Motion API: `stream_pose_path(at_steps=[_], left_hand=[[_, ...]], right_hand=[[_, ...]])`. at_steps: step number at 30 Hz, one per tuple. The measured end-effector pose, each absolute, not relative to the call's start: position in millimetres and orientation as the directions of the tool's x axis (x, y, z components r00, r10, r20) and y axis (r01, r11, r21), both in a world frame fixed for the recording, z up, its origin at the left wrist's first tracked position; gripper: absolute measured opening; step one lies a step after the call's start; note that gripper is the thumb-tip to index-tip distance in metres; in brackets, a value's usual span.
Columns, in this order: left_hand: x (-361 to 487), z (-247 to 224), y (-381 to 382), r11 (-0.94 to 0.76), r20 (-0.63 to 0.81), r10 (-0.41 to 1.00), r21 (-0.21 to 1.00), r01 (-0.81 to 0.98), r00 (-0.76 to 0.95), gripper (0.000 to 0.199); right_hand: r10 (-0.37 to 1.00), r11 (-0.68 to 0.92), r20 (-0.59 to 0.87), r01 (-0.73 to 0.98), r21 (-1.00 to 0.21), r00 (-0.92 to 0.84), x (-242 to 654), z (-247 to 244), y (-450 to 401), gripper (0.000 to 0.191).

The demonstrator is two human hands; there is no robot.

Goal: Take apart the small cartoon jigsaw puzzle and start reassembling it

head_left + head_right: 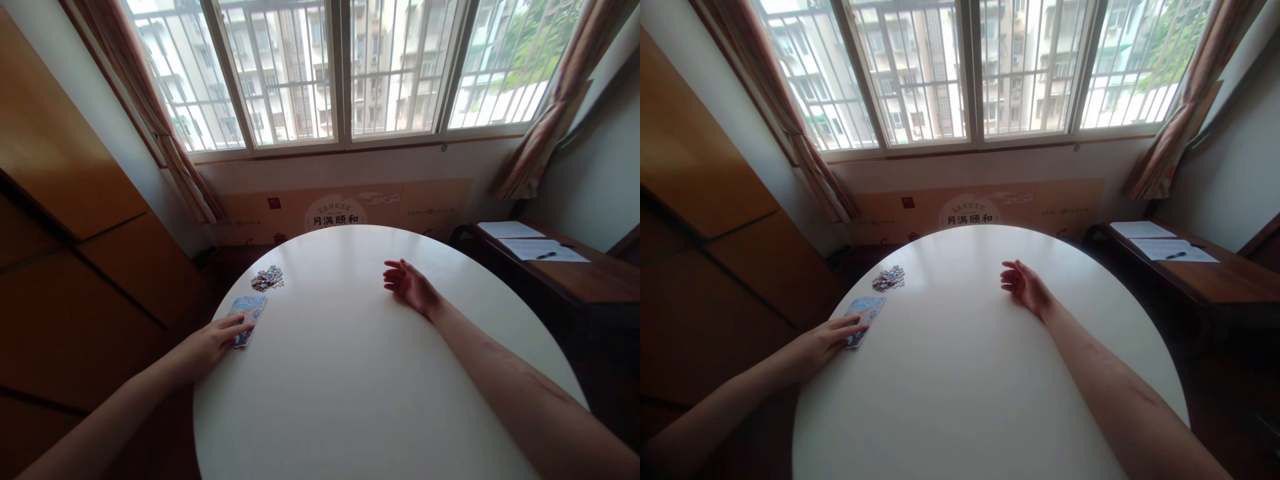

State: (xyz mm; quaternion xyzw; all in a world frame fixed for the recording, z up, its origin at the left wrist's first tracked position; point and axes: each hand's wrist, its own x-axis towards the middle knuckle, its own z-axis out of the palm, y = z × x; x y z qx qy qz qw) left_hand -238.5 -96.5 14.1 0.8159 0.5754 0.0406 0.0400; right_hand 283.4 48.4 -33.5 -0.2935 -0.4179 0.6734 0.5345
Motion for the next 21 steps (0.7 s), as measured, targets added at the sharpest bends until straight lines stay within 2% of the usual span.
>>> stream_pose_path(at_steps=[6,10,13,15,18,21], left_hand=[[-235.3,25.4,-89.3,-0.252,0.016,0.966,0.269,0.930,0.257,0.047],[-226.3,28.8,-81.4,-0.190,0.017,0.981,0.311,0.931,0.194,0.044],[-212.8,38.2,-72.0,-0.160,-0.053,0.983,0.248,0.955,0.178,0.039],[-201.1,46.4,-64.5,-0.178,-0.033,0.982,0.171,0.969,0.186,0.040],[-178.6,58.7,-54.5,-0.204,0.189,0.962,0.031,0.978,0.195,0.039],[-148.6,69.6,-52.5,-0.303,0.356,0.888,-0.026,0.952,0.293,0.035]], right_hand=[[0.970,-0.063,0.056,-0.470,-0.880,-0.235,279.5,-30.8,48.0,0.035],[0.976,-0.040,0.068,-0.473,-0.880,-0.209,275.4,-29.7,46.2,0.035],[0.981,-0.025,0.072,-0.480,-0.877,-0.183,272.6,-31.0,45.1,0.035],[0.985,-0.015,0.070,-0.483,-0.876,-0.159,271.3,-32.1,44.4,0.035],[0.991,0.001,0.066,-0.482,-0.876,-0.119,270.1,-32.6,43.1,0.033],[0.993,0.013,0.065,-0.473,-0.881,-0.094,269.1,-31.4,42.0,0.032]])
